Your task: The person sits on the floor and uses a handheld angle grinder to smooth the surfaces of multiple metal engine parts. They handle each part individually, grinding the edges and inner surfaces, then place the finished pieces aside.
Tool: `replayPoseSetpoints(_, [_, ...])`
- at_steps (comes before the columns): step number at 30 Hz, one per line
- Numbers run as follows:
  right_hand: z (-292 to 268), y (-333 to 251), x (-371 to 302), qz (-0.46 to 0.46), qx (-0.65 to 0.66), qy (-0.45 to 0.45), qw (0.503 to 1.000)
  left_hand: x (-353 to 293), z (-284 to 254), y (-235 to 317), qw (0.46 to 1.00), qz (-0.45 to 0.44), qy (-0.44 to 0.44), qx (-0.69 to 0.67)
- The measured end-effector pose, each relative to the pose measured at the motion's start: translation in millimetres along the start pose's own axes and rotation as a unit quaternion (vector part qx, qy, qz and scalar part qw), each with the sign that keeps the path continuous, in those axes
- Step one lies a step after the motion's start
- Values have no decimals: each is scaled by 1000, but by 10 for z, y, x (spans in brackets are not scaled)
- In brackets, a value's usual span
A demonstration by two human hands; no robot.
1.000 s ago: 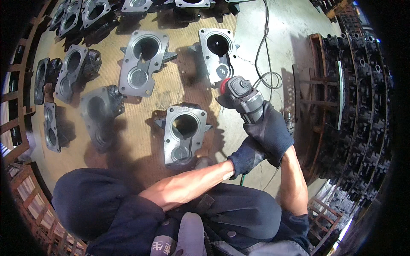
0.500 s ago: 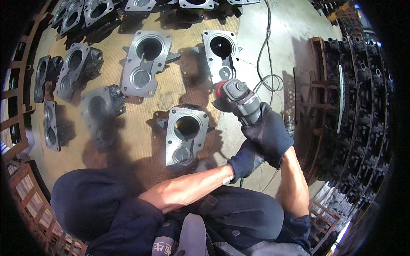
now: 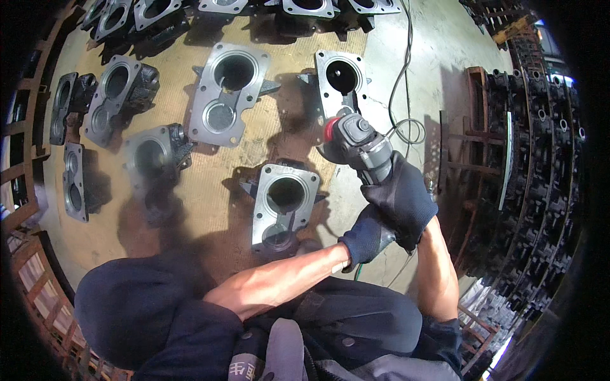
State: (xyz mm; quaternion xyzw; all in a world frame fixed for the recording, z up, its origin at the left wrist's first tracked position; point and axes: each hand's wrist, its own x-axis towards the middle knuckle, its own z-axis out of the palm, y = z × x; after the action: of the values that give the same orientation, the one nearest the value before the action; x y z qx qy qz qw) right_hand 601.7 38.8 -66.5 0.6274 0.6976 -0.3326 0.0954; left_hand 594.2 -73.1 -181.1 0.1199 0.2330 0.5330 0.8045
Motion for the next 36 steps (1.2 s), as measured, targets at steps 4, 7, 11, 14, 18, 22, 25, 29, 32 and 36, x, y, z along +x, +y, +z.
replayPoseSetpoints(4, [-1,-13,122,-16,29,11,999,96,-94,183,976,21,-34,216])
replayPoseSetpoints(7, [-40,-97,299,-26,-8,22,999,243,-218,176,994,14,-39,98])
replayPoseSetpoints(11, [-74,-29,149,-3,3,22,1000,153,-82,161,988,-7,-26,155])
replayPoseSetpoints(14, [18,88,-43,14,-10,6,1000,-101,48,108,982,-26,-15,187])
replayPoseSetpoints(18, [-4,29,-62,15,14,6,1000,-34,-51,-50,986,-5,-12,166])
replayPoseSetpoints(22, [-101,-100,248,-11,-16,11,1000,297,-296,-145,998,37,-36,34])
replayPoseSetpoints(25, [-115,-151,339,-2,-32,1,999,358,-311,-52,995,32,-23,92])
replayPoseSetpoints(29, [9,-9,95,-28,6,28,999,105,-161,-57,998,-32,-26,-41])
replayPoseSetpoints(32, [6,37,90,-4,3,9,1000,70,-119,-8,997,-65,-48,-11])
replayPoseSetpoints(36, [-108,-123,366,-19,6,4,1000,308,-192,379,994,-70,-24,74])
